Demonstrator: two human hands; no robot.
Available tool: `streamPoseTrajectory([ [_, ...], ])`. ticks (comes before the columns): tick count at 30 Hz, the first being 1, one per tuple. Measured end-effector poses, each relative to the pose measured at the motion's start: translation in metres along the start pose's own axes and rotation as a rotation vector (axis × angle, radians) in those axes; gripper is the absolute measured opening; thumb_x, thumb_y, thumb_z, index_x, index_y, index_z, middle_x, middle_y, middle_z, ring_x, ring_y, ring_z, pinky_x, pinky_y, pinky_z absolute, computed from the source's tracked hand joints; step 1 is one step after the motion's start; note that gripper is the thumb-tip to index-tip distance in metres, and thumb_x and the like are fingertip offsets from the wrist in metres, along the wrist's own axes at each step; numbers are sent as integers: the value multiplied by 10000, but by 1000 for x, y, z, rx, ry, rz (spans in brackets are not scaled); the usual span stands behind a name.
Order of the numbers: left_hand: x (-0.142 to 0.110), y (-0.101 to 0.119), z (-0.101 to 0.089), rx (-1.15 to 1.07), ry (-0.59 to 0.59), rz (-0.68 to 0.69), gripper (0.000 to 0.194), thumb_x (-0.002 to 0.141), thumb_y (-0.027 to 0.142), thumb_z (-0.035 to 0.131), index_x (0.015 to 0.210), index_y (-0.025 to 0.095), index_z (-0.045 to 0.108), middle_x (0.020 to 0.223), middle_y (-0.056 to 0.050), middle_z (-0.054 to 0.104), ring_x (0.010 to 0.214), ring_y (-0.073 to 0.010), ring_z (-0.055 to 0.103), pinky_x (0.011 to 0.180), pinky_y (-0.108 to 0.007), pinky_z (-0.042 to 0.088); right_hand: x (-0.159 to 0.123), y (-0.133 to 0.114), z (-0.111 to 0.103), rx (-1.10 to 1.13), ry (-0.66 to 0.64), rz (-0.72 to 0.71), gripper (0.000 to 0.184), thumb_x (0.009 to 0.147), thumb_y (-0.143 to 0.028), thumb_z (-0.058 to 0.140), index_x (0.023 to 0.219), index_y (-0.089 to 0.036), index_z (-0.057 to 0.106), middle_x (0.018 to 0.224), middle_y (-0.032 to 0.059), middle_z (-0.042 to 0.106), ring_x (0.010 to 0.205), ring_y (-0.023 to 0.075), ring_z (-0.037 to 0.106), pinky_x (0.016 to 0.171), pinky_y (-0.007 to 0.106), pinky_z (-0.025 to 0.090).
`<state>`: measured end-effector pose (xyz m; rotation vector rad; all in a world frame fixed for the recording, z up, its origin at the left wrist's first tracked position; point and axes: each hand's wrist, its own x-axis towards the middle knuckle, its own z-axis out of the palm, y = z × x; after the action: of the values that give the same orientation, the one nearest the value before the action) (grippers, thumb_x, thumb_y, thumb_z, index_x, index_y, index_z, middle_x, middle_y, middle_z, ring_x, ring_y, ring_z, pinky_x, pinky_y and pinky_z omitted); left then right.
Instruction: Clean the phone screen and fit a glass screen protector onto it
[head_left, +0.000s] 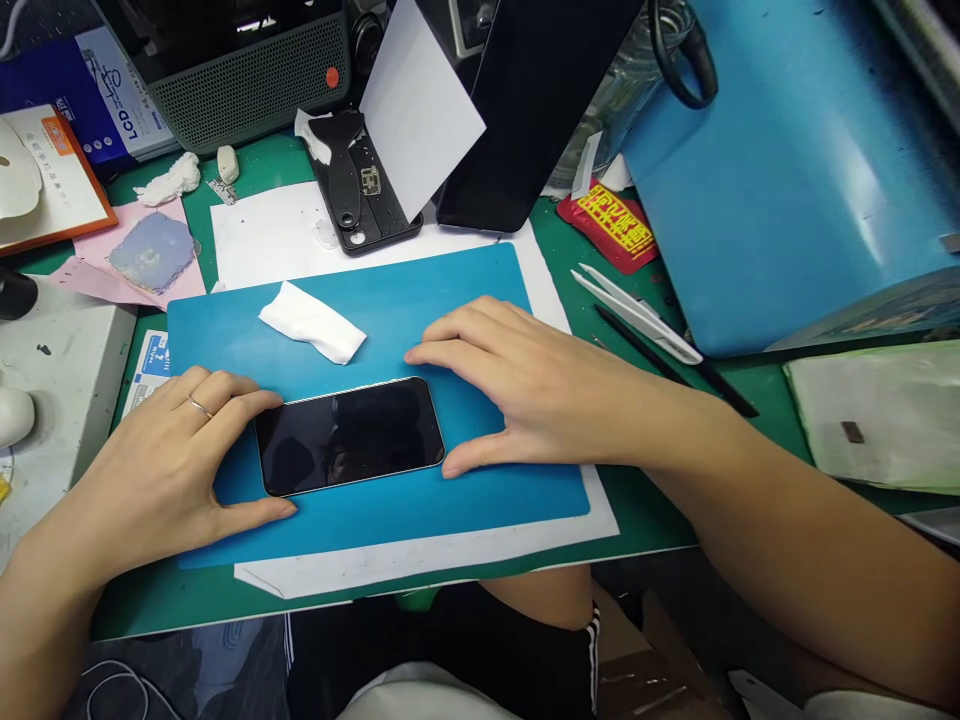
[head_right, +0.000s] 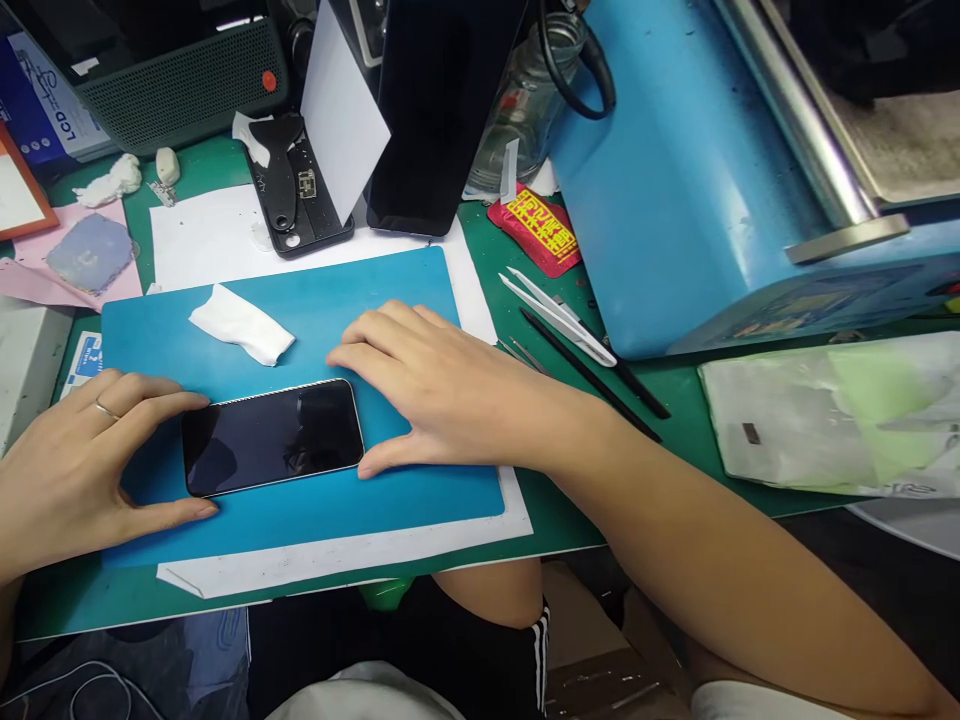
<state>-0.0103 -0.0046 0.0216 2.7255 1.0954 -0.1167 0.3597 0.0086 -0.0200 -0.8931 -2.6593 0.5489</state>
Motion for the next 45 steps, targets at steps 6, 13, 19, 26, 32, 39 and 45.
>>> streamPoseTrajectory([
  [6,0,-2,0,2,12,29,646,1003,709,654,1422,233,534,1269,-123,693,1067,-345,659,902,-546,577,1,0,3,-24,5,-22,810,911,-656,851,1425,-66,642,1336,217,681,1216,374,611,1014,509,536],
  [13,-2,-2,-1,-22,7,29,667,1005,714,667,1448,231,543,1308,-133,688,1142,-364,679,956,-533,581,0,-1,5,-47,9,-69,657,987,-590,797,1391,-88,668,1298,206,698,1172,360,631,983,506,536],
  [19,-4,-6,1,-23,7,-17,715,957,797,656,1399,238,603,1250,-143,706,1120,-389,692,953,-556,574,-2,-1,7,-27,12,-51,641,996,-602,777,1405,-118,683,1298,188,711,1183,366,645,981,505,543],
  [26,-4,-6,3,3,-15,-162,844,734,1022,683,1014,228,631,1024,-114,661,932,-351,630,815,-487,513,-2,-1,9,-33,15,-52,668,1010,-641,738,1388,-94,675,1283,189,714,1170,359,647,964,490,554],
  [32,1,-3,5,1,-13,-69,798,745,983,727,939,215,629,904,-80,630,825,-302,576,749,-436,443,-4,-1,11,-39,19,-41,641,1034,-666,689,1406,-144,661,1294,179,710,1180,361,645,966,501,547],
  [39,1,-3,5,20,-6,11,730,853,921,688,947,200,619,883,-79,640,797,-285,578,723,-423,434,-4,-1,14,-46,49,-46,638,1078,-691,582,1378,-135,669,1276,175,709,1176,350,649,969,475,538],
  [45,1,-3,4,2,11,57,719,897,910,638,943,194,584,862,-64,614,776,-265,576,709,-408,431,-2,-2,15,-60,52,-58,674,1097,-703,519,1369,-105,669,1264,177,708,1167,346,649,953,463,539],
])
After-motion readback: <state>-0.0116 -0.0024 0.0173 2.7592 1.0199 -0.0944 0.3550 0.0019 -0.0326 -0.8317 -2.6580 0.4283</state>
